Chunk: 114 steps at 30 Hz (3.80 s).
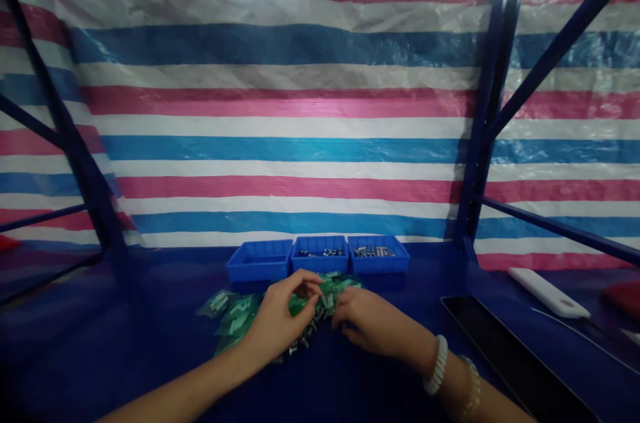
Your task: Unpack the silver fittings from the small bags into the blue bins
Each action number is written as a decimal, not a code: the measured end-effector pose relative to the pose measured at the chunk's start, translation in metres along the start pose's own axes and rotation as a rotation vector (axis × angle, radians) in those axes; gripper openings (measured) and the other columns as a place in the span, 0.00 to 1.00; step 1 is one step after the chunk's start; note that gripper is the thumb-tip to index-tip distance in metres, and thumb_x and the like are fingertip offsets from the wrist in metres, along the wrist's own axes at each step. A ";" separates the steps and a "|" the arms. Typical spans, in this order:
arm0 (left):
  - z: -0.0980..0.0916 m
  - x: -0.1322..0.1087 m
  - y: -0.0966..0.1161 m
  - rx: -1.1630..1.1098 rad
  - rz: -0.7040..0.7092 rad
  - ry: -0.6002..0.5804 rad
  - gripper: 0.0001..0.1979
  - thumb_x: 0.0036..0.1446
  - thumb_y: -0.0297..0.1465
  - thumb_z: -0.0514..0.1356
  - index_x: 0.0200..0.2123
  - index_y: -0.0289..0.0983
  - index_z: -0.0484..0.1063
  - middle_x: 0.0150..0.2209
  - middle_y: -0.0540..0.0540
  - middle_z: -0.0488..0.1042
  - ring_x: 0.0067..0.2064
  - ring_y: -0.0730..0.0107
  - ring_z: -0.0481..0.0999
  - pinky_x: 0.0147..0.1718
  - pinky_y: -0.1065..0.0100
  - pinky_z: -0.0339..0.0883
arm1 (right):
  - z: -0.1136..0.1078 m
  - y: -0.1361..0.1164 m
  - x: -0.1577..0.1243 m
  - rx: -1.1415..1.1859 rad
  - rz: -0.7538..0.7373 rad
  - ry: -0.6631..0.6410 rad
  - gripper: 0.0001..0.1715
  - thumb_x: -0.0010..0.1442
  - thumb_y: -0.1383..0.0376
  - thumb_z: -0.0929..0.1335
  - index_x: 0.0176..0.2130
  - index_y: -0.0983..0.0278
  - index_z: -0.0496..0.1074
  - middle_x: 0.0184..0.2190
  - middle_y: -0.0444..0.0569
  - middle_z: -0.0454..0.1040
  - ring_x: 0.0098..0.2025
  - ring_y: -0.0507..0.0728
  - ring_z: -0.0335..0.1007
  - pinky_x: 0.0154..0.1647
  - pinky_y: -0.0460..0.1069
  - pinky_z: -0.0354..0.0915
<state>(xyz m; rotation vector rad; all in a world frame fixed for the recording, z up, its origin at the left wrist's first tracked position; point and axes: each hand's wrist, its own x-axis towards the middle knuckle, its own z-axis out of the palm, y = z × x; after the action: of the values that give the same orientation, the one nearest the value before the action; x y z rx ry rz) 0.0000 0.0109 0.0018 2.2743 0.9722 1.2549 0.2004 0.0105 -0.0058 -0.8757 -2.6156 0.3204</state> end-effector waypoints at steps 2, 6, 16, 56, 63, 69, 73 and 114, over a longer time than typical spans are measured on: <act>0.001 -0.001 0.002 -0.009 -0.001 -0.005 0.12 0.52 0.20 0.55 0.39 0.35 0.70 0.32 0.48 0.77 0.33 0.69 0.76 0.36 0.68 0.69 | 0.003 0.001 0.001 -0.022 0.013 -0.007 0.15 0.53 0.79 0.67 0.37 0.64 0.75 0.38 0.48 0.74 0.42 0.56 0.69 0.44 0.50 0.64; 0.001 -0.003 0.006 -0.025 0.005 -0.011 0.11 0.52 0.20 0.55 0.39 0.35 0.70 0.32 0.47 0.77 0.33 0.69 0.76 0.35 0.68 0.69 | 0.007 0.002 0.003 -0.030 0.050 0.003 0.09 0.56 0.77 0.68 0.33 0.65 0.74 0.35 0.48 0.73 0.41 0.56 0.68 0.44 0.50 0.64; 0.004 -0.006 0.016 -0.159 -0.145 -0.002 0.10 0.50 0.21 0.56 0.36 0.35 0.71 0.32 0.46 0.76 0.31 0.68 0.75 0.32 0.67 0.68 | -0.001 -0.008 0.004 0.338 0.138 0.322 0.02 0.59 0.68 0.69 0.36 0.63 0.71 0.30 0.43 0.74 0.31 0.52 0.69 0.33 0.45 0.64; 0.004 -0.011 0.020 -0.222 -0.123 0.077 0.09 0.49 0.20 0.60 0.33 0.37 0.76 0.30 0.48 0.75 0.32 0.68 0.76 0.33 0.68 0.69 | 0.012 -0.012 0.011 0.871 0.231 0.373 0.19 0.59 0.51 0.68 0.36 0.66 0.72 0.24 0.44 0.71 0.27 0.52 0.68 0.27 0.46 0.65; -0.002 0.009 0.014 0.049 0.152 0.081 0.07 0.56 0.25 0.60 0.37 0.38 0.77 0.32 0.46 0.75 0.34 0.67 0.75 0.34 0.67 0.70 | 0.012 -0.003 0.011 0.821 0.200 0.345 0.25 0.62 0.49 0.63 0.30 0.67 0.72 0.26 0.47 0.73 0.27 0.52 0.69 0.29 0.47 0.66; -0.009 0.073 -0.028 0.350 0.149 0.044 0.13 0.54 0.21 0.58 0.42 0.38 0.74 0.37 0.46 0.76 0.37 0.65 0.76 0.40 0.62 0.70 | -0.021 0.018 0.002 0.395 0.335 0.447 0.16 0.63 0.58 0.63 0.36 0.66 0.74 0.28 0.48 0.75 0.31 0.55 0.72 0.30 0.47 0.65; -0.008 0.072 -0.046 0.392 0.096 0.034 0.19 0.51 0.19 0.57 0.46 0.37 0.73 0.38 0.43 0.77 0.36 0.62 0.76 0.39 0.59 0.70 | -0.033 0.031 -0.012 0.034 0.375 0.194 0.07 0.58 0.68 0.65 0.34 0.65 0.74 0.26 0.46 0.74 0.28 0.53 0.70 0.28 0.46 0.62; -0.004 0.002 0.016 -0.237 -0.086 0.021 0.03 0.51 0.25 0.62 0.31 0.36 0.75 0.31 0.47 0.76 0.34 0.68 0.76 0.35 0.68 0.70 | 0.009 -0.016 0.011 0.769 0.213 0.327 0.22 0.63 0.52 0.63 0.29 0.66 0.71 0.22 0.44 0.67 0.25 0.51 0.65 0.27 0.46 0.62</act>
<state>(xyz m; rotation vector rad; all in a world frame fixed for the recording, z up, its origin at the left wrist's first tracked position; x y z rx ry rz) 0.0035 0.0018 0.0148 2.0221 0.8681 1.2863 0.1799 0.0035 -0.0057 -0.8229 -1.8551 1.0490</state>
